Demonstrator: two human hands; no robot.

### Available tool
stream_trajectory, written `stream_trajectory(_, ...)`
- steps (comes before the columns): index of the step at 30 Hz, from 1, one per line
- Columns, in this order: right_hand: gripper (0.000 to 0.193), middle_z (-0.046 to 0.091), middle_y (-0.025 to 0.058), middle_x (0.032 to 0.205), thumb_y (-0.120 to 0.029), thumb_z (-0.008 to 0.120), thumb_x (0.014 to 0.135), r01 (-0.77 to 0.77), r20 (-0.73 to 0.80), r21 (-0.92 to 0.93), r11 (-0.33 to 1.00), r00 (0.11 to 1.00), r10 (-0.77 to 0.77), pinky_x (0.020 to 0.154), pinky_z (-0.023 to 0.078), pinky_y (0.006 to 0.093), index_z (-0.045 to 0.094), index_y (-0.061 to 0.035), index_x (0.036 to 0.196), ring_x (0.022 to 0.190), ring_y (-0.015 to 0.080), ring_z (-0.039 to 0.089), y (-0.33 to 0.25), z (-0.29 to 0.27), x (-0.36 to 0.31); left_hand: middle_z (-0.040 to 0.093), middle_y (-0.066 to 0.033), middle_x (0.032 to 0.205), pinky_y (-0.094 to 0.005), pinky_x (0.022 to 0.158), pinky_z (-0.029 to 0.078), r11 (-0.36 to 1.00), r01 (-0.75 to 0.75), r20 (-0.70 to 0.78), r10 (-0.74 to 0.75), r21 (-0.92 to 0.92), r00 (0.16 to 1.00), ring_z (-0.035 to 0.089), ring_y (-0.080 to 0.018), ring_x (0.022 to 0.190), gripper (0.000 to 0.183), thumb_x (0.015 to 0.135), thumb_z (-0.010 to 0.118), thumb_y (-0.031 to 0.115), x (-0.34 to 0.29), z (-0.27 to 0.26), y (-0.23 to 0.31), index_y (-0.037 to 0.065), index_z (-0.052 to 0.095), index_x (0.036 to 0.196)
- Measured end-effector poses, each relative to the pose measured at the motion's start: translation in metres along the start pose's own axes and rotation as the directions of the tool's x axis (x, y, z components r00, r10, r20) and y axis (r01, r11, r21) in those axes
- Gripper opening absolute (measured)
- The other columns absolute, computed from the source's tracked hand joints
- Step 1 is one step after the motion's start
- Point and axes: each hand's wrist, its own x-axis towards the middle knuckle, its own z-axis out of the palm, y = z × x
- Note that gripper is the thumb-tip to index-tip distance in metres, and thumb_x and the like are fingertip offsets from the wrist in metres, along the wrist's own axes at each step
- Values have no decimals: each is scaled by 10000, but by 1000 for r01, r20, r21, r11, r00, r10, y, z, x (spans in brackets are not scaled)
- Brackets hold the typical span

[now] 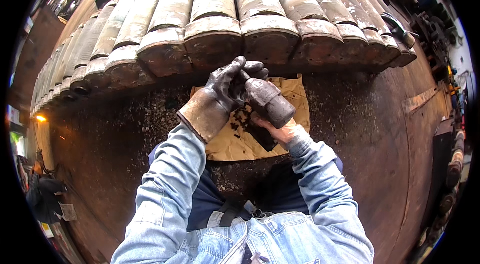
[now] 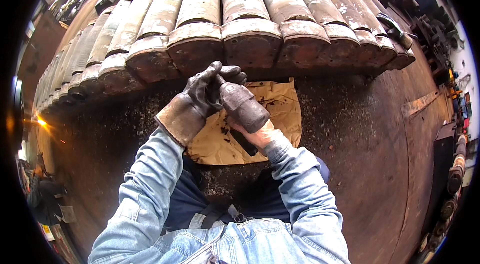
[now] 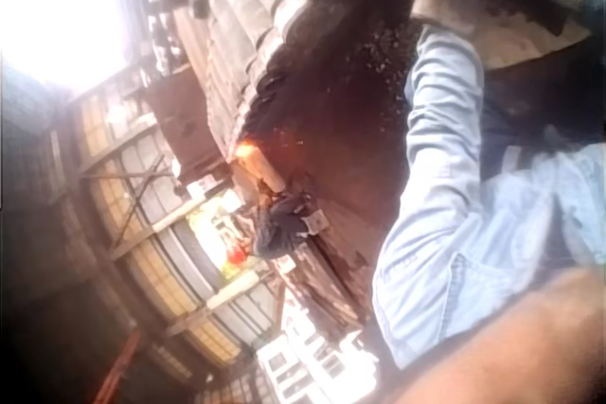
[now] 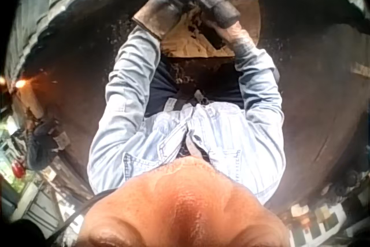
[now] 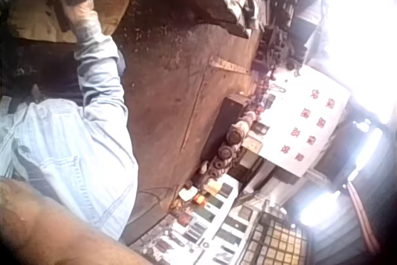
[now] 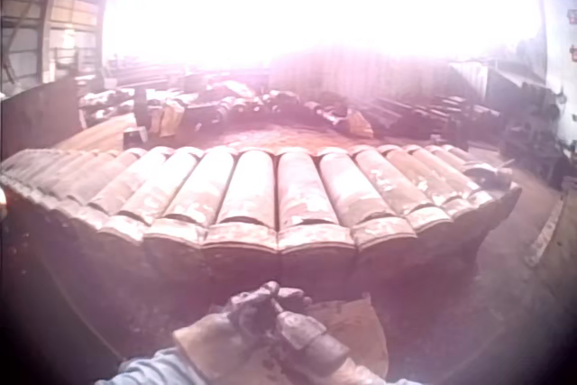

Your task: The person drills into the side of large cylindrical metal components using a power drill, while wearing protective gloves and sitting on the floor.

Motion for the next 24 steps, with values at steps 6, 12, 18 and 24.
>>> stream_trajectory(6, 740, 444, 142, 1528, -189, 750, 880, -161, 67, 257, 953, 987, 149, 1186, 349, 386, 397, -94, 1524, 1422, 295, 423, -7, -7, -11, 696, -167, 1157, -489, 1028, 520, 988, 2, 325, 49, -153, 945, 655, -330, 1134, 294, 935, 695, 277, 3, -2, -6, 21, 687, 1079)
stream_trajectory(12, 757, 419, 132, 1548, -123, 736, 855, 109, 1, 65, 992, 994, -110, 1231, 285, 390, 398, -98, 1532, 1465, 308, 357, -7, -6, -4, 705, -119, 1121, -350, 975, 541, 806, -354, 229, 275, 475, 934, 681, -252, 1085, 271, 861, 637, 36, -4, 13, 5, 3, 688, 1125)
stream_trajectory(18, 754, 420, 126, 1547, -79, 717, 845, 186, 5, 46, 982, 982, -186, 1241, 267, 397, 406, -106, 1530, 1471, 324, 343, -3, -5, -1, 701, -138, 1105, -348, 976, 541, 960, -189, 165, 156, 208, 974, 670, -270, 1096, 344, 820, 653, 14, 1, 3, -8, 86, 700, 1153)
stream_trajectory(24, 733, 433, 122, 1541, -119, 737, 862, 99, -29, 105, 990, 995, -96, 1232, 280, 388, 420, -110, 1523, 1463, 307, 358, -1, 0, -6, 698, -161, 1119, -364, 965, 544, 376, -458, 268, 458, 806, 847, 659, -262, 1075, 335, 947, 459, 142, 12, -18, -8, -27, 674, 1141)
